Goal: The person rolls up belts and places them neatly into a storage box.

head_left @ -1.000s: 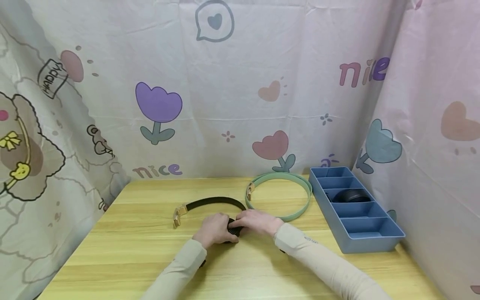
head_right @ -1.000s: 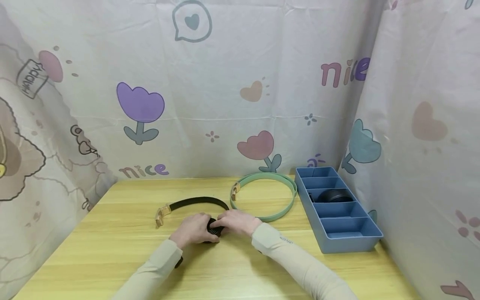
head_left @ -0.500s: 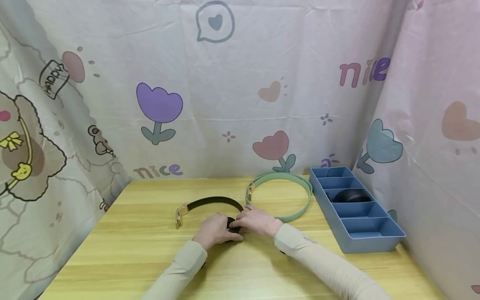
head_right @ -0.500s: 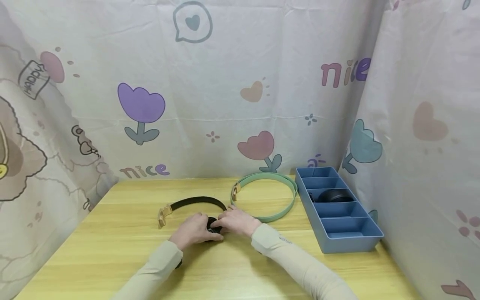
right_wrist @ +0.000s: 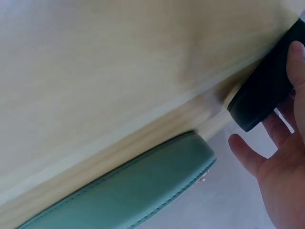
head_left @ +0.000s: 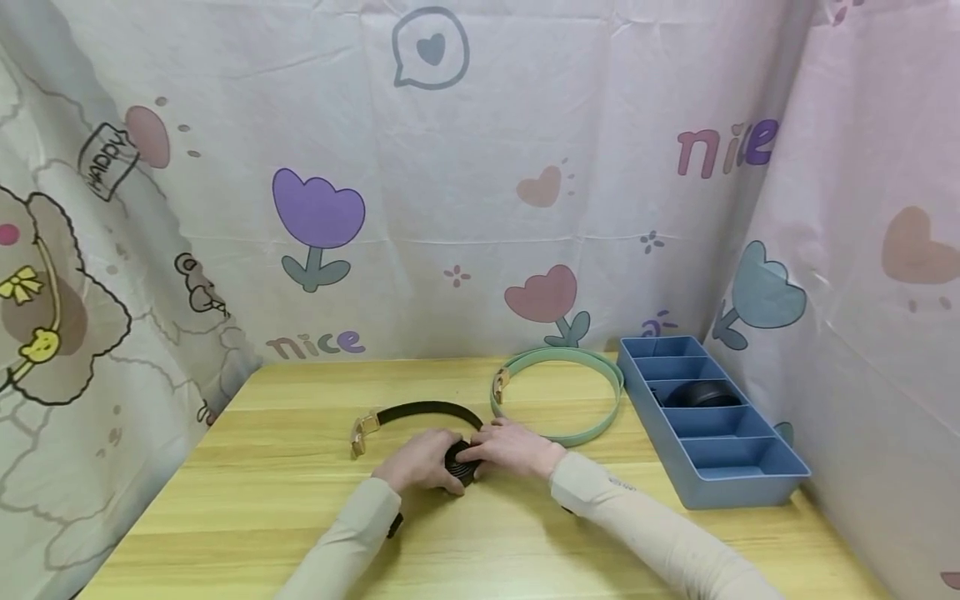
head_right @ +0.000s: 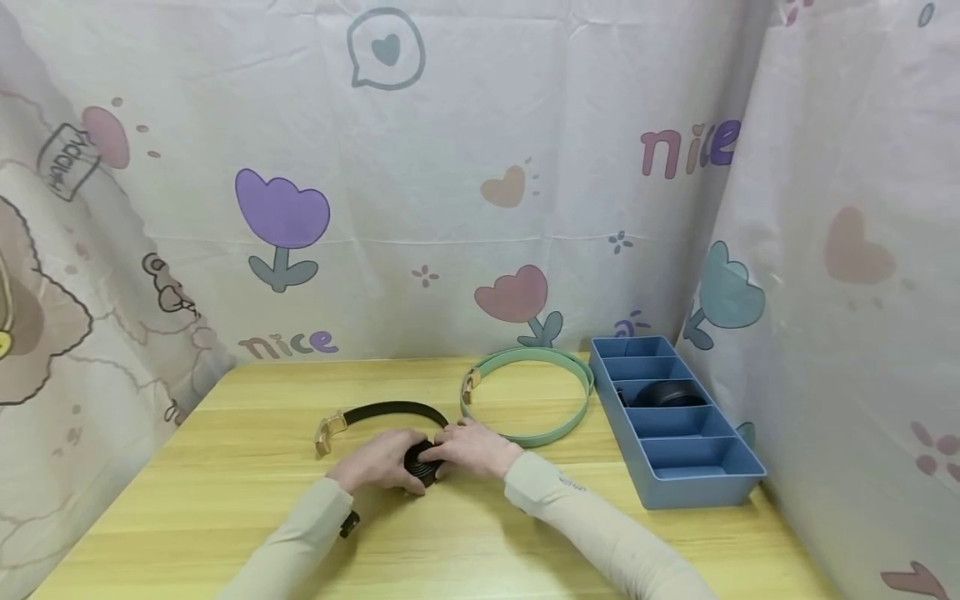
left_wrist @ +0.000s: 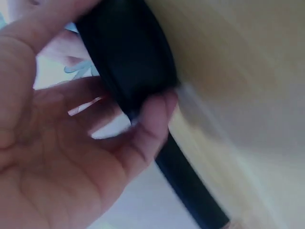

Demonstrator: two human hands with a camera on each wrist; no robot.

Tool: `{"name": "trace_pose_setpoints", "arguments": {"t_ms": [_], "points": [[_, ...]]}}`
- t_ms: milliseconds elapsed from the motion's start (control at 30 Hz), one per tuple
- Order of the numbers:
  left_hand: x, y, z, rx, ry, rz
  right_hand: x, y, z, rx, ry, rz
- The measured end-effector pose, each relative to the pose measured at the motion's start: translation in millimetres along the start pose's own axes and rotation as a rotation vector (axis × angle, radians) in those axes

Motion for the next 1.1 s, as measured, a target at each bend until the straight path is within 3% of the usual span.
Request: {"name": "trace_pose_setpoints", "arguments": {"t_ms": [300, 667, 933, 1100], "points": [[-1.6, 4.3, -0.5, 0.102, -0.076, 0.068, -0.4, 3.1, -1.3, 0.003, -0.016, -0.005], [-1.2, 7.0, -2.5, 0.032, 0.005, -0.084, 0.3, 4.3, 0.6, 0.073, 0.022, -0.011], [-1.2, 2.0, -2.5, 0.098, -0.067, 0.043, 2.2, 5.4, 0.8, 0.067, -0.024, 0.015], [-1.2, 1.9, -2.8, 0.070, -0.073, 0.004, -0.9, 3.3, -0.3, 0.082, -0.013, 0.031]]}}
Point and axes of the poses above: each hand's wrist, its own x-axis towards the middle knuckle, its own z-axis out of the back of the hand, y = z × x, the point moved 6 cm from there along x, towards the middle knuckle, and after that the axes turned 15 degrees about -y, right-handed, at the moved point
